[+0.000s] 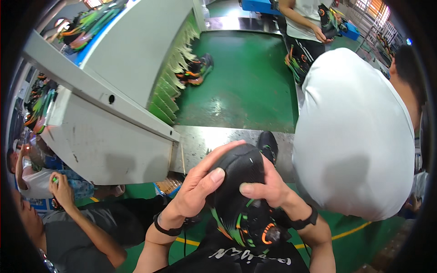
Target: Inspecting and organizing finished shoes on a production line.
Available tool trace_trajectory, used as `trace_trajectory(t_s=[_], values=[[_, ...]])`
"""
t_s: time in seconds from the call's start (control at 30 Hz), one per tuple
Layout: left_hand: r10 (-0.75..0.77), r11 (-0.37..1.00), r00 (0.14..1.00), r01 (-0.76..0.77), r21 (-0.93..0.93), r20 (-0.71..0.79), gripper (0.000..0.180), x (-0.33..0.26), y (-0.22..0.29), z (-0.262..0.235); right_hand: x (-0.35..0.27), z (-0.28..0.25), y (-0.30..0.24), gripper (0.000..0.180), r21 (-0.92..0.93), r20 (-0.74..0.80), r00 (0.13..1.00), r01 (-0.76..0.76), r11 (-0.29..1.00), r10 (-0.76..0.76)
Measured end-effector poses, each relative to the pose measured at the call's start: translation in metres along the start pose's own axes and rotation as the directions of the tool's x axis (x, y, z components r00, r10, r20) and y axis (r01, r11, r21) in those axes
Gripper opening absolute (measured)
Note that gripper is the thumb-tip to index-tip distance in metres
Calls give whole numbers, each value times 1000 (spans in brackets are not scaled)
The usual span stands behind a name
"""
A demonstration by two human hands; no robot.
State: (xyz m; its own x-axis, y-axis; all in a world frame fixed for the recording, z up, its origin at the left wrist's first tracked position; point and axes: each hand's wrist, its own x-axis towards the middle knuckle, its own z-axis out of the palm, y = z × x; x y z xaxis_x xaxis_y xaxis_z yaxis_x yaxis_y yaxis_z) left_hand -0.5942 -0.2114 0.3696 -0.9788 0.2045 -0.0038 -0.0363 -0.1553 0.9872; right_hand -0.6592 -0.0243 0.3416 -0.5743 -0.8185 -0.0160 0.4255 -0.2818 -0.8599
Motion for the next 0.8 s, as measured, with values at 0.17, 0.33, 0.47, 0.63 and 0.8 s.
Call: trace_trajectory(t_s=[0.17,0.33,0.47,0.63,0.8], values=[[-79,969,992,100,-227,101,77,-9,19,10,-10,15,-8,70,-45,139,979,-145,988,150],[-114,955,990,131,-268,78,70,-19,19,16,-15,23,-7,72,-46,170,973,-152,987,157],[-168,948,981,187,-258,94,65,-26,26,13,-18,32,-8,74,-59,145,964,-217,974,223],[-109,953,992,121,-277,57,61,-40,16,17,-24,36,-2,79,-118,127,986,-89,989,104],[52,994,990,-39,-106,128,54,-44,-5,15,-32,32,9,77,-168,137,985,-77,983,100]])
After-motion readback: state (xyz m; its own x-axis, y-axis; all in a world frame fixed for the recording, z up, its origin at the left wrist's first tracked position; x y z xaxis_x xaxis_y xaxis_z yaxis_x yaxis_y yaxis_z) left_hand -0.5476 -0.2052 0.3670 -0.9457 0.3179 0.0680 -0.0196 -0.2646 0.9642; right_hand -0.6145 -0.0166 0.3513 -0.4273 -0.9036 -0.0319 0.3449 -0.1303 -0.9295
